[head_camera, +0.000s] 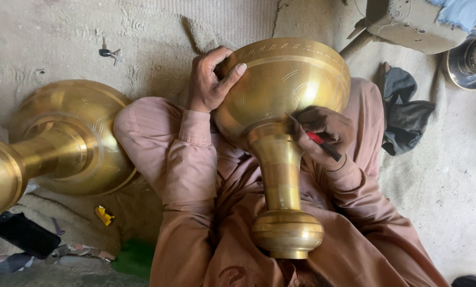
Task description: The person sits on the floor holding a large brass vase on their lap and engraves decorative patterns into its surface using a small hand engraving tool, steadying the vase with the other hand and rotating it to reach different areas.
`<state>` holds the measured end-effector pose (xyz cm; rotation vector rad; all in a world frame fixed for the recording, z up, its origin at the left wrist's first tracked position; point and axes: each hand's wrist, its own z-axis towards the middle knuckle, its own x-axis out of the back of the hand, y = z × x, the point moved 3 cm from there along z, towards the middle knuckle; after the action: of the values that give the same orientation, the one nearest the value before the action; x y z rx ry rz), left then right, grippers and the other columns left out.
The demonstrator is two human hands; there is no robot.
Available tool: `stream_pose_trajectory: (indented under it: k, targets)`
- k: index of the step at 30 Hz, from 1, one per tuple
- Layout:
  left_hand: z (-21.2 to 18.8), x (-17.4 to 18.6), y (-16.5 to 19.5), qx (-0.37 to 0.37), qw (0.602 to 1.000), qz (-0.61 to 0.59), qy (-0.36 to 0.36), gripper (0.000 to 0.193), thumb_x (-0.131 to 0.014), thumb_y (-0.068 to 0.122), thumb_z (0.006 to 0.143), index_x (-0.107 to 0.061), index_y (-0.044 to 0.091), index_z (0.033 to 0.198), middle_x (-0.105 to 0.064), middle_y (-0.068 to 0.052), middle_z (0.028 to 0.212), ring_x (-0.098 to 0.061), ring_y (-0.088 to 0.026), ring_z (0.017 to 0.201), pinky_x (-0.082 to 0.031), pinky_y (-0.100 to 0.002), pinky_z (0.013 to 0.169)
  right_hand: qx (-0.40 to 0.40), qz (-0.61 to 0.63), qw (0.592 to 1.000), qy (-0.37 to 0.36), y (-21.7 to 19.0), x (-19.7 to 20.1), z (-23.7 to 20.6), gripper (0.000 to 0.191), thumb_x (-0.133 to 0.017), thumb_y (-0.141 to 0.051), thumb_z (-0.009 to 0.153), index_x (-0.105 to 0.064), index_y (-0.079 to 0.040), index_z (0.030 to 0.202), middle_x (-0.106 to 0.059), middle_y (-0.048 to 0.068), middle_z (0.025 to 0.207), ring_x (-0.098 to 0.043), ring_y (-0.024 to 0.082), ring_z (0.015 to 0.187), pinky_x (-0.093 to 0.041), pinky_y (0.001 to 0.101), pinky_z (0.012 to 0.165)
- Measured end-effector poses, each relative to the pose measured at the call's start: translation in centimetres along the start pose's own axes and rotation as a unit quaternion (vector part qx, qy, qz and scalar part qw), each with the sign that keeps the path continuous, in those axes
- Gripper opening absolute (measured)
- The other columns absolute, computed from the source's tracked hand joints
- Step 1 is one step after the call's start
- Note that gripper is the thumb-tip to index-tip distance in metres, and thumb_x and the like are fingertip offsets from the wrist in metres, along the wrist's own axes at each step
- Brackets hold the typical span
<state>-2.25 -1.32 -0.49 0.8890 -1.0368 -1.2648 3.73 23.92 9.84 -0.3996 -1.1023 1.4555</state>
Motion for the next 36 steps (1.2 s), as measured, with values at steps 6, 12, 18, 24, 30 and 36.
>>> stream_pose_trajectory:
  k: [6, 12, 18, 24, 30, 36]
  targets:
    - [0.0, 0.0, -0.3, 0.007, 1.000, -0.006, 0.001, 0.043, -0.071, 0.041, 0.102, -0.062, 0.001, 0.088, -0.058, -0.004, 0.077, -0.052, -0.012, 0.072, -0.046, -0.030, 0.066, 0.019, 0.007, 0.995, -0.094, 0.0, 0.7, 0.6, 0.014, -0.074, 0.003, 0.083, -0.060, 0.002, 0.079, -0.066, 0.016, 0.078, -0.070, 0.028, 0.073, -0.057, 0.0369, 0.070]
    - [-0.1, -0.1, -0.5, 0.006, 1.000, 0.018, 0.007, 0.045, -0.071, 0.043, 0.100, -0.062, 0.001, 0.087, -0.056, -0.004, 0.075, -0.051, -0.013, 0.070, -0.044, -0.031, 0.065, 0.001, 0.010, 0.997, -0.072, 0.6, 0.8, -0.2, 0.015, -0.073, -0.003, 0.088, -0.058, -0.002, 0.084, -0.068, 0.015, 0.083, -0.071, 0.027, 0.077, -0.059, 0.0359, 0.073]
    - [-1.0, -0.1, -1.6, 0.018, 0.999, 0.033, 0.017, 0.050, -0.066, 0.048, 0.102, -0.069, -0.002, 0.109, -0.070, -0.012, 0.097, -0.067, -0.021, 0.089, -0.054, -0.035, 0.081, -0.011, 0.253, 0.964, -0.085, -2.4, -2.4, -3.3, 0.004, -0.072, -0.010, 0.093, -0.069, -0.008, 0.094, -0.077, 0.009, 0.087, -0.076, 0.017, 0.073, -0.066, 0.0314, 0.068]
    - [-5.3, 3.2, -3.5, 0.229, 0.965, 0.082, -0.097, 0.084, -0.052, 0.063, 0.104, -0.046, -0.007, 0.149, -0.049, -0.026, 0.148, -0.044, -0.036, 0.137, -0.035, -0.046, 0.108, -0.072, 0.240, 0.944, -0.217, -4.4, -1.9, -3.9, 0.013, -0.070, -0.013, 0.096, -0.065, -0.002, 0.090, -0.074, 0.014, 0.089, -0.075, 0.025, 0.079, -0.057, 0.0329, 0.073]
    - [-6.6, 4.6, -4.0, 0.342, 0.907, 0.210, -0.127, 0.080, -0.053, 0.074, 0.093, -0.071, -0.003, 0.109, -0.072, -0.016, 0.090, -0.068, -0.026, 0.086, -0.054, -0.039, 0.082, -0.085, 0.262, 0.957, -0.088, -4.2, -1.3, -6.3, 0.009, -0.070, 0.002, 0.094, -0.062, -0.001, 0.092, -0.073, 0.016, 0.095, -0.074, 0.023, 0.084, -0.058, 0.0332, 0.074]
    - [-1.7, 0.6, 0.0, 0.082, 0.992, 0.092, 0.017, 0.054, -0.074, 0.054, 0.095, -0.070, 0.002, 0.085, -0.066, -0.003, 0.078, -0.056, -0.012, 0.071, -0.047, -0.028, 0.069, -0.175, 0.265, 0.946, 0.061, -3.6, -0.6, -10.1, 0.014, -0.070, 0.004, 0.096, -0.058, -0.003, 0.096, -0.072, 0.014, 0.095, -0.066, 0.017, 0.079, -0.054, 0.0305, 0.069]
